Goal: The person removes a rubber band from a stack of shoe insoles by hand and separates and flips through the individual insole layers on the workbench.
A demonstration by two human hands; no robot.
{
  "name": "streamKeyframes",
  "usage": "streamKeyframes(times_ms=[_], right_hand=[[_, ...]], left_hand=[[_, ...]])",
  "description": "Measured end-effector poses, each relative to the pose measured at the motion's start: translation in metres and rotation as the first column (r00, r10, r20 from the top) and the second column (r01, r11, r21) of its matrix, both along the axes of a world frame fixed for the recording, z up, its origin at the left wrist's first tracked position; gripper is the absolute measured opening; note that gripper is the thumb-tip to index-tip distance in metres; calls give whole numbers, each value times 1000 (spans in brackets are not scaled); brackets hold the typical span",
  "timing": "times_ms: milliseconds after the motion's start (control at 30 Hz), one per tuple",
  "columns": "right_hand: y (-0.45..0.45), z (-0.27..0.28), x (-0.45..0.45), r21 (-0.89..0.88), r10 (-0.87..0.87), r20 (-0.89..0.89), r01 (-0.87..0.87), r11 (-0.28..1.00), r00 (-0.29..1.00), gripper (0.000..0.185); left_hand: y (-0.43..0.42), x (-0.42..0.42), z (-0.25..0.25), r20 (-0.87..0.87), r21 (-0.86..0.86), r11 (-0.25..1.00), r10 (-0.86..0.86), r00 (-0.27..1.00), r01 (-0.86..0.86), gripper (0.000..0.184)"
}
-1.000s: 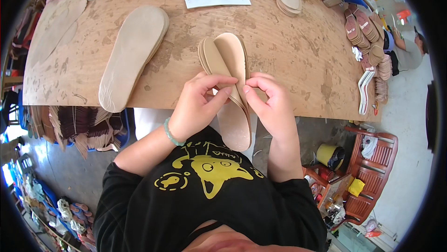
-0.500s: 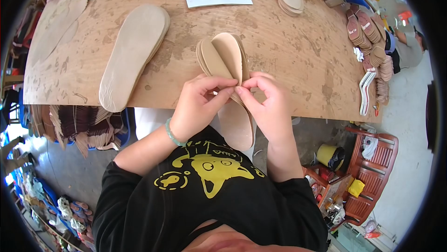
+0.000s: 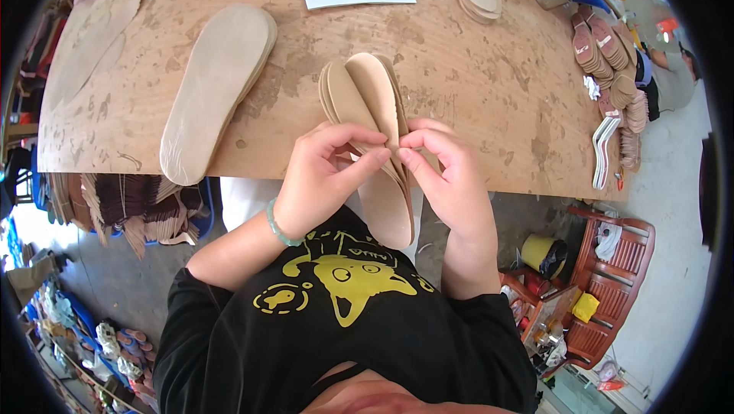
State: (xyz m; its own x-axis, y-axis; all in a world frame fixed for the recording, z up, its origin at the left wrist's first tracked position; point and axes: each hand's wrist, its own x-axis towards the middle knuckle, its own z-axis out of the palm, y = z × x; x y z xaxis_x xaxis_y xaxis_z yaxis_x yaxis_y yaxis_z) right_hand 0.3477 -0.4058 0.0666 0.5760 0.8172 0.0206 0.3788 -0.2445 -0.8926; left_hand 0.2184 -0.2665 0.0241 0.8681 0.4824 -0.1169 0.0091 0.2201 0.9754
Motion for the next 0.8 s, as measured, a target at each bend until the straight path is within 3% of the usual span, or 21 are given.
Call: streamKeyframes(times_ms=[167,367,600,800], right_hand=[[0,-2,0,32,30,-16,-30,999,999,12],[3,1,1,32,33,-294,-25,999,955,10],[12,11,5,2,120,-202,-122,992,972,7],[16,22,9,-102,233,-85,-241,965,969,7]], left_hand=[[-1,1,-1,15,-16,999,38,999,-38,17],[-1,-2,-2,18,5,999,40,999,-40,17],[0,-7,2,-10,13,999,38,999,-38,15],[5,-9,14,-28,175,984,25,999,-20,12]])
